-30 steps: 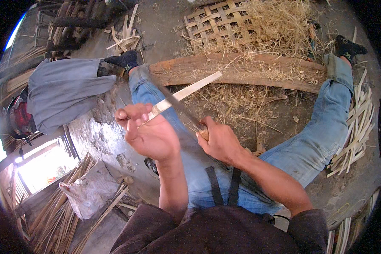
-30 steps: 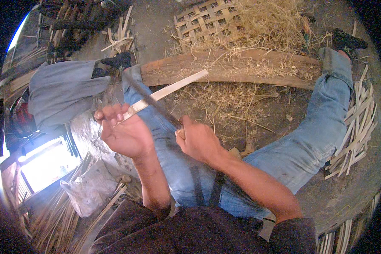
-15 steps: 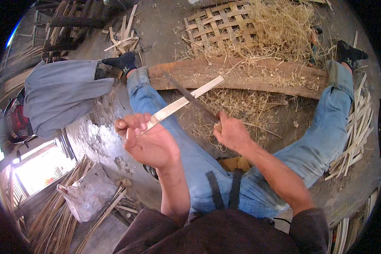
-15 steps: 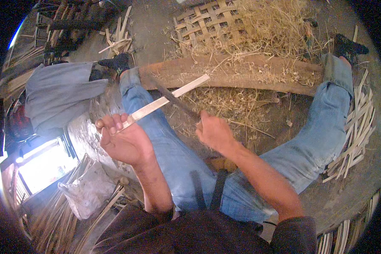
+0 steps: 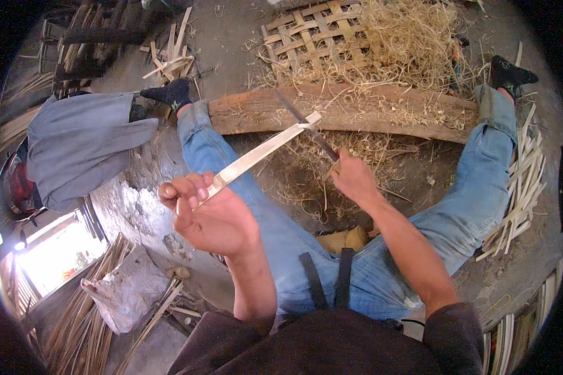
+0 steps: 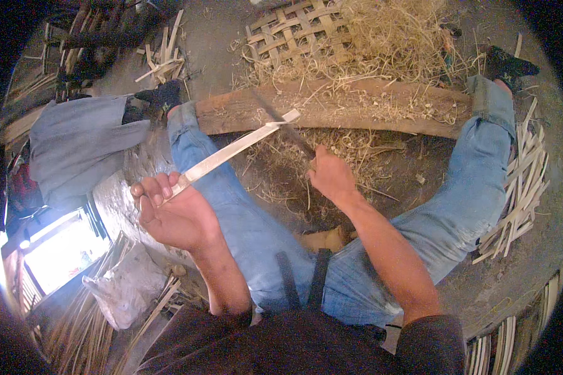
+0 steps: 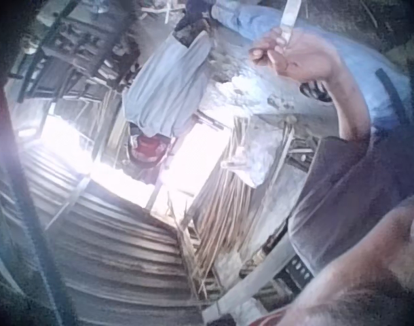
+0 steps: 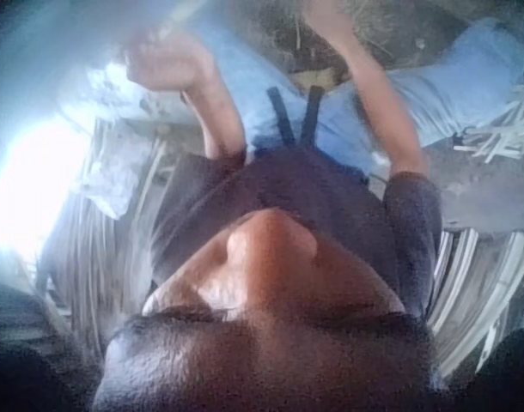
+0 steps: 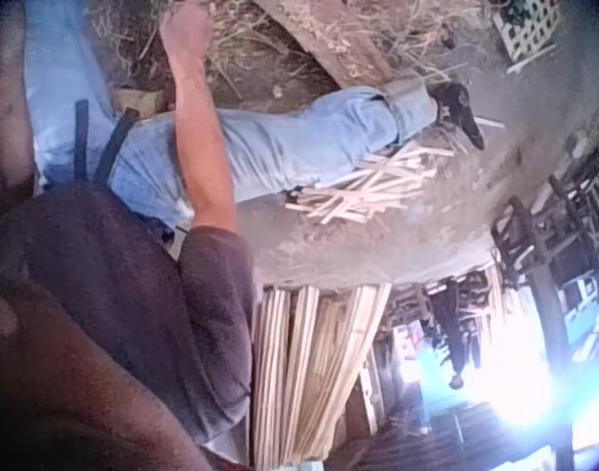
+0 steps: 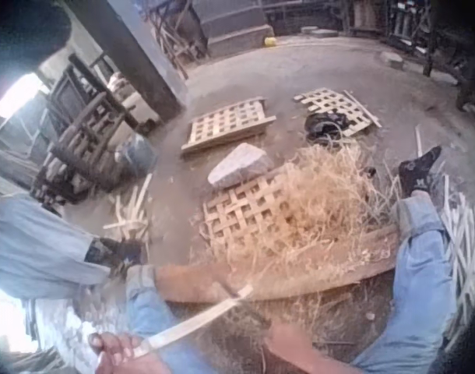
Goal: The person sits on the floor and uses a knife to shave and smooth thin wooden strips. They then weave the strips into a flat lattice pattern, adjusting the weave and placing the finished piece on the floor.
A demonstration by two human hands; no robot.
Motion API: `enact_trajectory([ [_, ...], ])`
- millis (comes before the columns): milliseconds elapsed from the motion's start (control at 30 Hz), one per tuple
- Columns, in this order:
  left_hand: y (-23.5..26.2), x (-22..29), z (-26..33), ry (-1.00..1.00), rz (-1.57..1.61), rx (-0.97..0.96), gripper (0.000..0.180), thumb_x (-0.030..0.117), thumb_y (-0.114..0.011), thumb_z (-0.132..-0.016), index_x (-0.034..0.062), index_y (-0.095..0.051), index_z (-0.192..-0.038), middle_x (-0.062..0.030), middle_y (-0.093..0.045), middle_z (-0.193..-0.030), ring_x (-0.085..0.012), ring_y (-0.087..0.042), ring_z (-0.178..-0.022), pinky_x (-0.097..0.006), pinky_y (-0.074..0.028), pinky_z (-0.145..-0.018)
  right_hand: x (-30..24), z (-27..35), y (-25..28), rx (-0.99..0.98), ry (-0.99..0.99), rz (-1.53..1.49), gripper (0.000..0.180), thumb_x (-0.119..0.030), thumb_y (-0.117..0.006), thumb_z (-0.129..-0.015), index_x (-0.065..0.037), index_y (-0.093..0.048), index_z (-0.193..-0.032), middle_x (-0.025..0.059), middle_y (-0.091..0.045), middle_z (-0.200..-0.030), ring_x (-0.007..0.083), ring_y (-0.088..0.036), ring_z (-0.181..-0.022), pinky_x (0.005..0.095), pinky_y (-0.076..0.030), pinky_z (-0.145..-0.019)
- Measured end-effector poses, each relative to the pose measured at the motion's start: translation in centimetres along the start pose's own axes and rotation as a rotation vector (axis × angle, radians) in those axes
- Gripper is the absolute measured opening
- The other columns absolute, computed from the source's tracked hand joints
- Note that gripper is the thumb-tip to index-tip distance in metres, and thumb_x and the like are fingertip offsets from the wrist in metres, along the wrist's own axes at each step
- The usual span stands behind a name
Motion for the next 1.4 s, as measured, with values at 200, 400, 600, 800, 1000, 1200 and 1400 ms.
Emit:
enact_trajectory([
  [200,0.4,0.2,-0.5,0.009,-0.023,-0.073,0.015,0.010,-0.051,-0.086,0.0087,-0.046,-0.100,-0.0010,-0.045,-0.079,-0.0114,-0.044,-0.074,-0.030,-0.036,-0.073,-0.1,0.1,-0.6,-0.020,-0.058,-0.008,0.035,-0.015,-0.058,-0.082,0.008,-0.047,-0.106,0.0277,-0.063,-0.074,0.0426,-0.065,-0.076,0.0498,-0.052,-0.068],
  [400,5.8,-1.7,-1.4,0.144,0.400,-0.322,0.029,0.012,-0.044,-0.092,0.0055,-0.048,-0.119,-0.0005,-0.055,-0.119,-0.0156,-0.055,-0.103,-0.036,-0.040,-0.101,0.9,-0.4,-3.3,-0.118,-0.075,-0.054,0.029,-0.018,-0.055,-0.077,0.005,-0.063,-0.092,0.0277,-0.065,-0.080,0.0395,-0.066,-0.080,0.0502,-0.052,-0.074],
  [600,12.0,-0.2,-5.8,-0.148,-0.279,-0.023,0.021,0.018,-0.049,-0.088,0.0052,-0.051,-0.104,-0.0063,-0.056,-0.096,-0.0180,-0.055,-0.089,-0.033,-0.043,-0.089,4.6,-0.2,-0.5,0.179,-0.043,-0.045,0.026,-0.011,-0.055,-0.080,0.009,-0.047,-0.095,0.0242,-0.062,-0.069,0.0407,-0.065,-0.066,0.0497,-0.051,-0.056],
  [800,4.1,0.6,-3.0,-0.323,-0.305,-0.104,0.036,0.045,-0.045,-0.095,0.0104,-0.048,-0.102,-0.0019,-0.053,-0.084,-0.0128,-0.051,-0.075,-0.024,-0.042,-0.065,-1.0,2.4,-1.0,0.127,0.023,-0.209,0.029,-0.012,-0.057,-0.079,0.007,-0.047,-0.099,0.0222,-0.062,-0.069,0.0400,-0.064,-0.064,0.0487,-0.051,-0.055],
  [1000,3.0,-0.6,-2.1,-0.348,-0.328,0.013,0.026,0.035,-0.041,-0.097,0.0113,-0.051,-0.096,-0.0001,-0.047,-0.076,-0.0126,-0.045,-0.066,-0.025,-0.037,-0.058,1.7,1.6,-4.3,0.248,-0.048,-0.210,0.033,-0.010,-0.059,-0.078,0.007,-0.047,-0.103,0.0206,-0.062,-0.068,0.0416,-0.064,-0.066,0.0485,-0.050,-0.057],
  [1200,1.5,-1.1,-1.5,-0.472,-0.526,-0.039,0.030,0.040,-0.048,-0.095,0.0106,-0.052,-0.093,-0.0024,-0.049,-0.081,-0.0161,-0.047,-0.071,-0.029,-0.040,-0.060,0.4,2.1,-1.3,0.233,-0.027,-0.262,0.036,-0.009,-0.062,-0.076,0.006,-0.047,-0.105,0.0247,-0.061,-0.074,0.0426,-0.064,-0.074,0.0507,-0.050,-0.062],
  [1400,-1.1,-1.5,-0.5,-0.350,-0.456,-0.123,0.028,0.036,-0.049,-0.093,0.0090,-0.052,-0.100,-0.0039,-0.053,-0.093,-0.0181,-0.050,-0.086,-0.036,-0.041,-0.076,0.7,3.5,-3.1,0.195,0.028,-0.306,0.040,-0.012,-0.059,-0.076,0.012,-0.046,-0.106,0.0261,-0.058,-0.066,0.0428,-0.063,-0.068,0.0512,-0.050,-0.057],
])
Point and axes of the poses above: each hand's wrist, its own z-axis away from the middle knuckle, its own y-axis out of the back of the hand, x = y × z, the point moved 5 cm from there along -z, towards the middle knuckle
